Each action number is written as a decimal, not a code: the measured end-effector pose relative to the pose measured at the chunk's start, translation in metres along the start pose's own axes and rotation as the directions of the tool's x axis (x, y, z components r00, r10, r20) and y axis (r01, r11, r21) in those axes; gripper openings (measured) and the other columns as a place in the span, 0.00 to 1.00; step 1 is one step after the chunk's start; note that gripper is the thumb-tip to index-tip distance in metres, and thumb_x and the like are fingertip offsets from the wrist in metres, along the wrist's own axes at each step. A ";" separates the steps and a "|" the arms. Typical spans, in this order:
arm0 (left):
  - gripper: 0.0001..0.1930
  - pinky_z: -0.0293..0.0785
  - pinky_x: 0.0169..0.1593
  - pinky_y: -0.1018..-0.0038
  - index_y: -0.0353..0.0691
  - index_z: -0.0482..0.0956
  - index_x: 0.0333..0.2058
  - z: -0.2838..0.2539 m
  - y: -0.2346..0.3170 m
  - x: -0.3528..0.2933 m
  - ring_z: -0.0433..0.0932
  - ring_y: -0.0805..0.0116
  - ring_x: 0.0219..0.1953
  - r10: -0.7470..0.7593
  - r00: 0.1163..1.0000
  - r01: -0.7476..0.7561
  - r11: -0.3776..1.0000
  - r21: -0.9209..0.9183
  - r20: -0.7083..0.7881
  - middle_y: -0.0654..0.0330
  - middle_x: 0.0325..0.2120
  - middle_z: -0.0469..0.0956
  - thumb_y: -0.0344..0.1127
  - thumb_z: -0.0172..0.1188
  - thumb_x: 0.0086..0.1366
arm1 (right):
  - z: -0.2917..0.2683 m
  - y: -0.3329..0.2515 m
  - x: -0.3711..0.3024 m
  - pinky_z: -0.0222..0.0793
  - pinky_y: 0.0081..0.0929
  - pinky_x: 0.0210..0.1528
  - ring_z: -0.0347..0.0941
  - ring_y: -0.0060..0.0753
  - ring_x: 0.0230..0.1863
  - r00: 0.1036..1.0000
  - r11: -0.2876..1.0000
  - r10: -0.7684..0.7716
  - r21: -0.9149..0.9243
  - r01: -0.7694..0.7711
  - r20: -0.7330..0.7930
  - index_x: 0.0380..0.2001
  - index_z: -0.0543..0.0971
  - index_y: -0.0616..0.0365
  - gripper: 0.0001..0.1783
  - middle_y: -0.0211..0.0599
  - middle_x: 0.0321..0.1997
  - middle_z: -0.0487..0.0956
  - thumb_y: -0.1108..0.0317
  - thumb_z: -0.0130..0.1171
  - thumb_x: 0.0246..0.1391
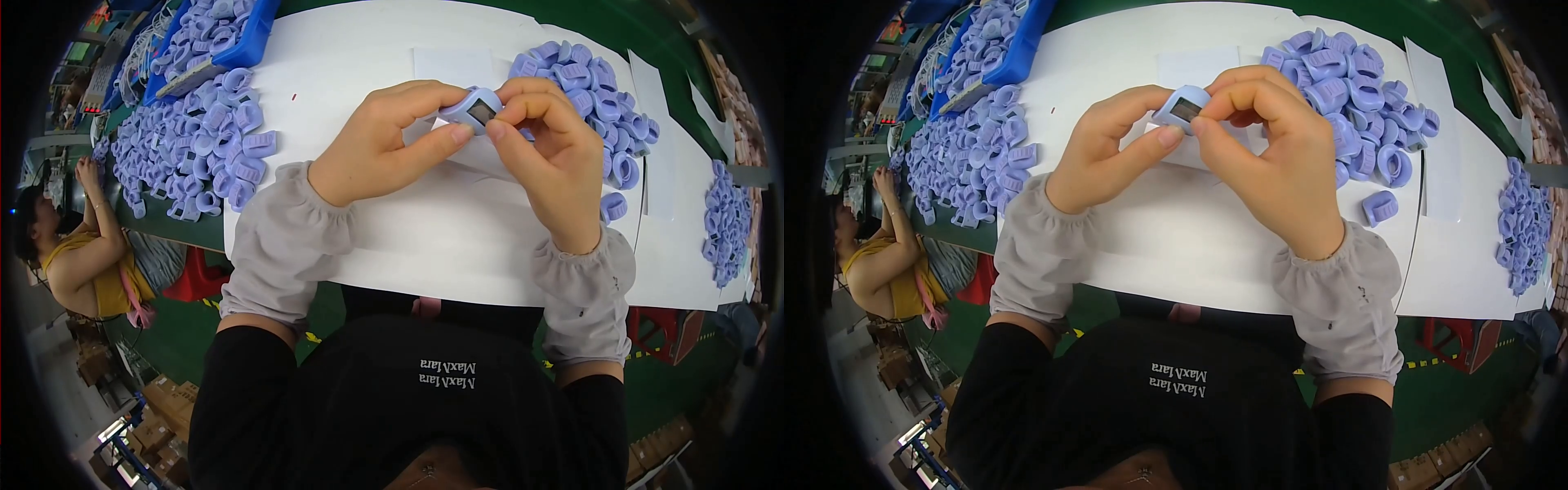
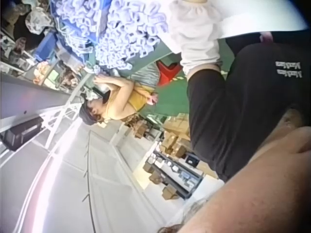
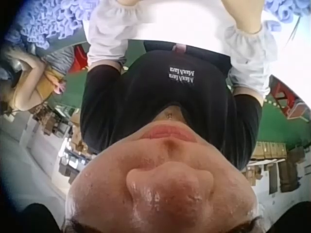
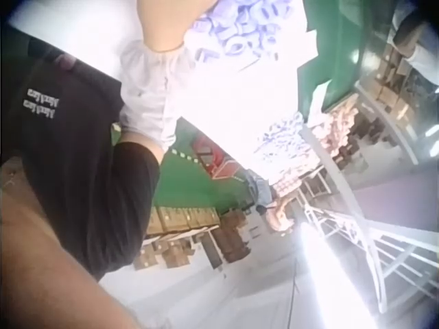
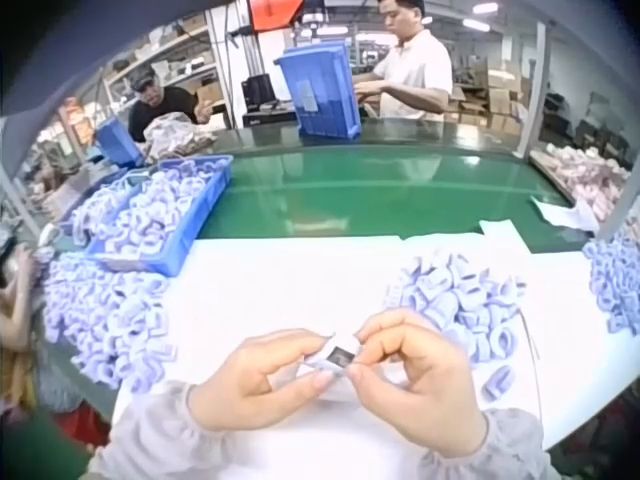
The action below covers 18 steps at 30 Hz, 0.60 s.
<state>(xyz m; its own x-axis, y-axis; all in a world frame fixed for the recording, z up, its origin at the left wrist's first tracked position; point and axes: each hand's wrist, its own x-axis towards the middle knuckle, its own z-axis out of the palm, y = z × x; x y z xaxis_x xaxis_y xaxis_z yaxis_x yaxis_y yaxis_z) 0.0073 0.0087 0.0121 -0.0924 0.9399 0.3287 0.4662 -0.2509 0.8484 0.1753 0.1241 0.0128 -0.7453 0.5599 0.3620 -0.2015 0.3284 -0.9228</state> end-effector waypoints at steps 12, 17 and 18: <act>0.15 0.73 0.45 0.72 0.33 0.77 0.46 0.001 0.001 0.001 0.78 0.63 0.40 -0.009 1.000 0.009 1.000 0.007 -0.004 0.53 0.37 0.80 0.31 0.60 0.62 | 0.001 0.001 0.000 0.64 0.19 0.43 0.67 0.21 0.41 1.000 1.000 0.017 -0.015 -0.017 -0.015 0.32 0.76 0.65 0.06 0.34 0.44 0.72 0.82 0.60 0.49; 0.15 0.73 0.45 0.72 0.33 0.77 0.46 0.001 0.000 0.000 0.79 0.63 0.40 -0.009 1.000 0.008 1.000 -0.006 -0.008 0.53 0.38 0.80 0.31 0.60 0.62 | 0.001 0.001 0.001 0.65 0.19 0.44 0.67 0.21 0.41 1.000 1.000 0.015 -0.011 -0.015 -0.016 0.32 0.76 0.65 0.06 0.34 0.44 0.72 0.82 0.59 0.49; 0.15 0.73 0.45 0.72 0.33 0.77 0.46 0.001 0.000 0.000 0.79 0.63 0.40 -0.007 1.000 0.007 1.000 -0.003 -0.012 0.53 0.38 0.80 0.31 0.60 0.62 | 0.002 0.000 0.000 0.65 0.19 0.44 0.67 0.22 0.41 0.999 1.000 0.026 -0.007 -0.026 -0.020 0.32 0.76 0.65 0.05 0.34 0.44 0.72 0.82 0.59 0.49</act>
<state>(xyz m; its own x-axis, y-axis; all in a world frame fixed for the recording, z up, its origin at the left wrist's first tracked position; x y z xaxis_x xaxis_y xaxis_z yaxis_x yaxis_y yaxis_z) 0.0078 0.0092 0.0113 -0.1061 0.9387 0.3281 0.4629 -0.2454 0.8517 0.1738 0.1231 0.0125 -0.7374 0.5831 0.3408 -0.1778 0.3192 -0.9308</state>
